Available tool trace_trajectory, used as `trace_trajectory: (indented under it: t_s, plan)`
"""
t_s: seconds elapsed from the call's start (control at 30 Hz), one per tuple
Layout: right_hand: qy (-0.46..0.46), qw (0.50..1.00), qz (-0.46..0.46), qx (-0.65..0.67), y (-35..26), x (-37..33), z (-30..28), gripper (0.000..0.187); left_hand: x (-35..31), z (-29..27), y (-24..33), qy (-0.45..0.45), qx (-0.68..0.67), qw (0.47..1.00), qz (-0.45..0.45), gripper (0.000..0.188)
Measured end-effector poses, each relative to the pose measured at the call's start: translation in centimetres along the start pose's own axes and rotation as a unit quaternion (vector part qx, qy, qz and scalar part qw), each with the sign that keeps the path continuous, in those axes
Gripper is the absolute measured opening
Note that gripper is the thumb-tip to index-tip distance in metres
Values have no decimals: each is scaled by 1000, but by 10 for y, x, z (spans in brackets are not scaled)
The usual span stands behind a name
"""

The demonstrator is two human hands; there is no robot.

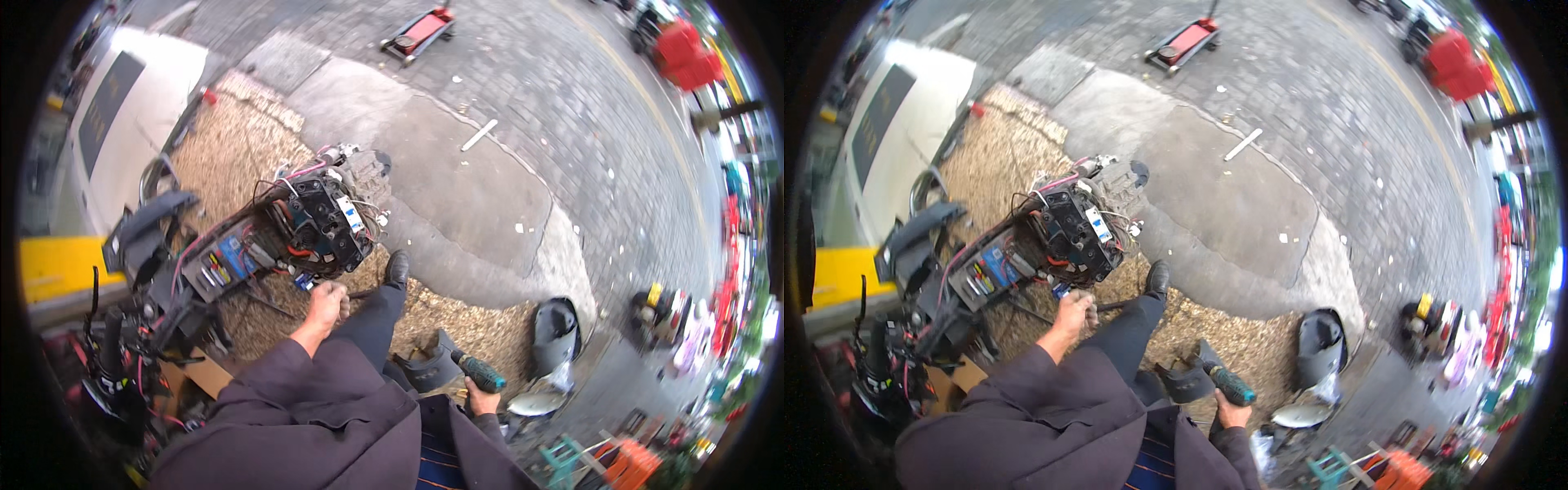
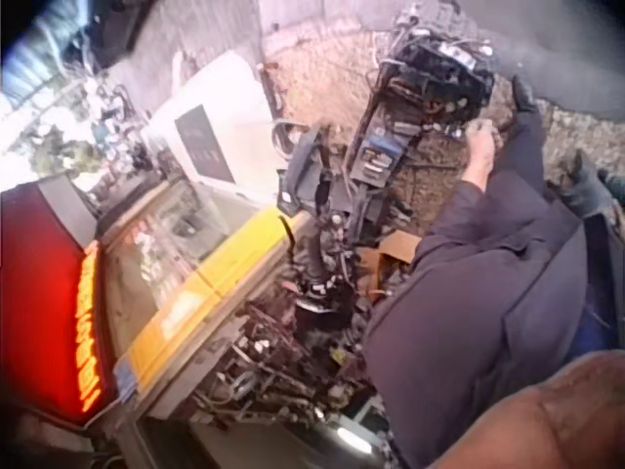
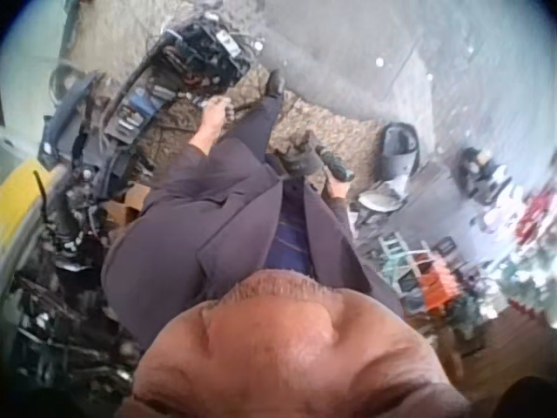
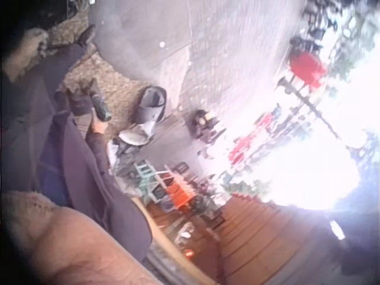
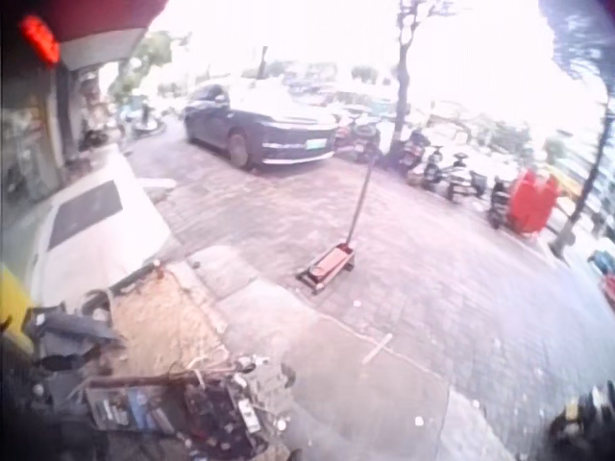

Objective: The person uses a cordless drill to remove fasteners from a moped's bodywork, then detaches and separates plastic panels by hand. The removed parts are placed on the floor and a cardboard box.

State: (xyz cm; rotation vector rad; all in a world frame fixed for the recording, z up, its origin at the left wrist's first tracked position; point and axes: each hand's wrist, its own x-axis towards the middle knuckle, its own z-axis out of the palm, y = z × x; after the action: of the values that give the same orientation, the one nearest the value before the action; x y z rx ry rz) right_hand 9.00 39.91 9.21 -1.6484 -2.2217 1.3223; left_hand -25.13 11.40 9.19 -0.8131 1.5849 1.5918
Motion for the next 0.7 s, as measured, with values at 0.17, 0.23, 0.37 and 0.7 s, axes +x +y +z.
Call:
trace_trajectory:
  t_s: [0.17, 0.23, 0.37, 0.7]
  plan:
    - [-86, 963, 209, -146, -35, 114, -39, 57, 29, 52, 71, 2, 14, 997, 79, 15]
    - [-45, 980, 149, -124, -67, 141, -47, 62, 38, 67, 102, -3, 3, 995, 101, 15]
    - [-16, 970, 83, -228, -167, 187, -72, 71, 66, 85, 145, 53, 42, 986, 153, 15]
    - [-101, 928, -66, -353, -393, 417, 7, 61, 133, 116, 293, 216, -106, 926, 292, 18]
